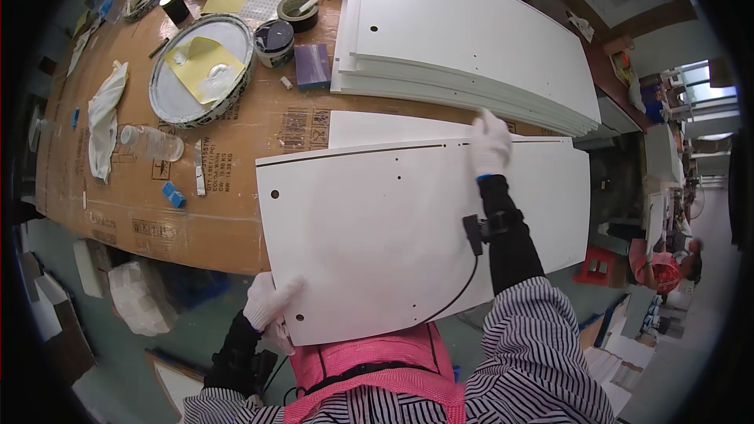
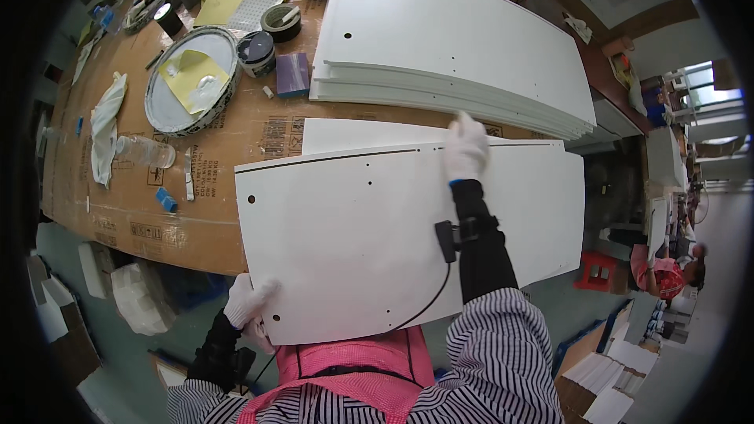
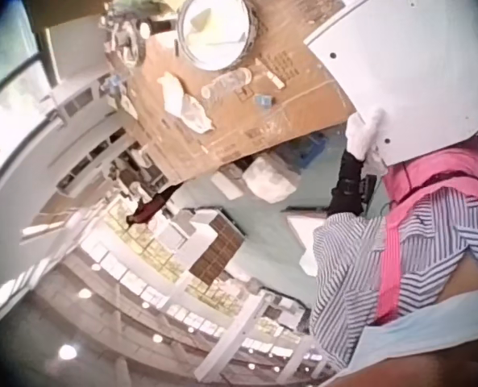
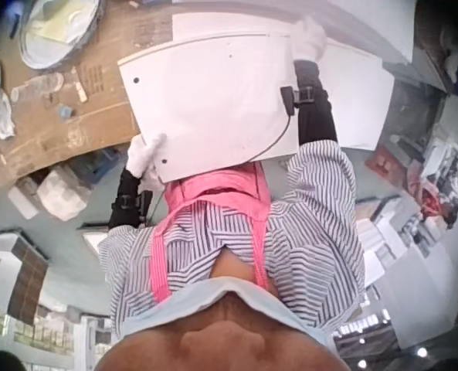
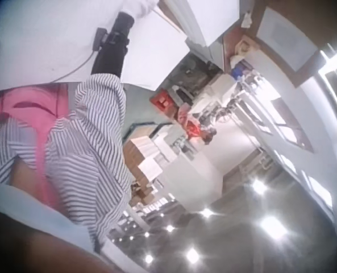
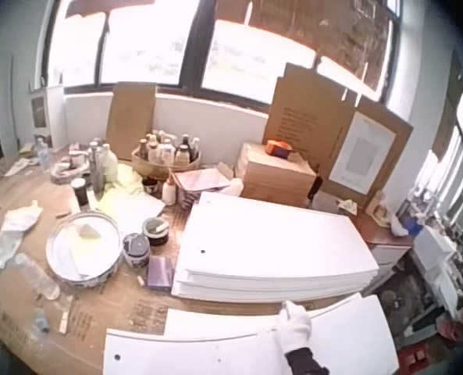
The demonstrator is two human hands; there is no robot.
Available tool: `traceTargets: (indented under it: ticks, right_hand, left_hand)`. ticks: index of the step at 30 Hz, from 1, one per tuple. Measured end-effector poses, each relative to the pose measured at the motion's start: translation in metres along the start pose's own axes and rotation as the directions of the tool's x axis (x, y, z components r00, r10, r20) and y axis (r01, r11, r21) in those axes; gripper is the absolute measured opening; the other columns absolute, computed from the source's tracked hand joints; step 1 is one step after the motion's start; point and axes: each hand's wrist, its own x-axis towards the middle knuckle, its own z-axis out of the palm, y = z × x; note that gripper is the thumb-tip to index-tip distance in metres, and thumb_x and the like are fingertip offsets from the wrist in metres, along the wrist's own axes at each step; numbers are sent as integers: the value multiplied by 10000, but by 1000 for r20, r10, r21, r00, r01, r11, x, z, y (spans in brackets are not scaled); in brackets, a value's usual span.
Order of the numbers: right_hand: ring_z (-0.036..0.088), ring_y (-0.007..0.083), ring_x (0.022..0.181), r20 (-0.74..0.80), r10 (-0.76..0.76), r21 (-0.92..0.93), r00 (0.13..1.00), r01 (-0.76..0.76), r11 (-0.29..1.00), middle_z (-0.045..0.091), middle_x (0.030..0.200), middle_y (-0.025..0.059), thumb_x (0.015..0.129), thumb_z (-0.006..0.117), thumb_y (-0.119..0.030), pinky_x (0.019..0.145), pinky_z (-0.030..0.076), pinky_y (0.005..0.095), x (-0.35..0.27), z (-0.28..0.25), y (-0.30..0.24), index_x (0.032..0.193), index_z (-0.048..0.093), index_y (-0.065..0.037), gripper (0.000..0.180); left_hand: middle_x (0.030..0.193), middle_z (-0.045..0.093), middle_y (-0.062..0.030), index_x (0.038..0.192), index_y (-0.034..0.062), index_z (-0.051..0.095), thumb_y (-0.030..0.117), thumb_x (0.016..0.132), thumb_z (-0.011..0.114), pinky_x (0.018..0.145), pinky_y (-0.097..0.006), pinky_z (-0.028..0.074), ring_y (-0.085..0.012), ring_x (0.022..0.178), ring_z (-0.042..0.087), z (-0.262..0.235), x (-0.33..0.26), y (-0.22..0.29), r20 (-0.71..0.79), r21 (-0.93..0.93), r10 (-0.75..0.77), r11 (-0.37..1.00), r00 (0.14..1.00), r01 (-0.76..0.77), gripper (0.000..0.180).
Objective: The recorder uses a blue sponge and a white cloth to clean or finish the surfaces and edges of white furniture panels at a workshop table.
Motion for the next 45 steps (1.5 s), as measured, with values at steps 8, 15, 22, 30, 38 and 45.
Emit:
traceTargets:
  ticks: [8, 15, 22, 30, 38, 45]
  right_hand:
    - [692, 366, 975, 458, -250, 133, 853, 212, 968, 676, 1160, 160, 926, 521, -93, 817, 574, 465, -94, 23, -217, 1259, 634, -44, 355]
    - [696, 314, 876, 464, -353, 332, 812, 210, 920, 637, 1030, 126, 948, 591, -137, 726, 576, 443, -87, 34, -282, 1190, 598, -69, 251]
    - [687, 388, 1032, 319, 73, -88, 945, -47, 995, 699, 1206, 213, 945, 591, -140, 866, 563, 464, -75, 10, -122, 1314, 648, -6, 397]
    - [697, 379, 846, 536, -367, 301, 761, 234, 924, 669, 1006, 140, 958, 622, -167, 716, 564, 472, -95, 41, -325, 1272, 645, -93, 324]
    - [696, 354, 862, 313, -245, 179, 918, 197, 964, 684, 1075, 144, 943, 598, -142, 710, 561, 473, -101, 37, -256, 1312, 644, -82, 376]
    - [707, 344, 930, 489, -433, 502, 757, 162, 850, 716, 1056, 146, 929, 665, -121, 731, 567, 442, -116, 27, -326, 1281, 683, -95, 353]
  left_hand:
    - [965, 787, -155, 1131, 31, 764, 470, 868, 718, 851, -361, 578, -284, 913, 762, -10, -1, -6, 101, -71, 28, 997, 995, -21, 514]
    - [973, 791, -154, 1101, 37, 778, 486, 876, 711, 860, -366, 574, -276, 904, 766, -4, 5, -18, 97, -48, 6, 999, 995, -1, 507]
    - [930, 776, -183, 1108, 54, 776, 583, 899, 622, 814, -392, 576, -316, 874, 757, -4, 15, 4, 186, -46, 111, 993, 976, -104, 589]
    - [931, 779, -176, 1090, 52, 784, 619, 884, 633, 833, -392, 575, -315, 887, 760, 4, 24, 3, 167, -35, 72, 997, 983, -67, 622]
    - [932, 780, -182, 1057, 40, 787, 647, 860, 647, 855, -401, 574, -338, 907, 760, -2, 19, 0, 148, -10, 125, 992, 981, -125, 653]
    - [926, 779, -185, 1060, 37, 788, 653, 855, 649, 857, -407, 575, -345, 914, 760, 1, 30, 0, 181, 109, 31, 993, 983, -52, 663]
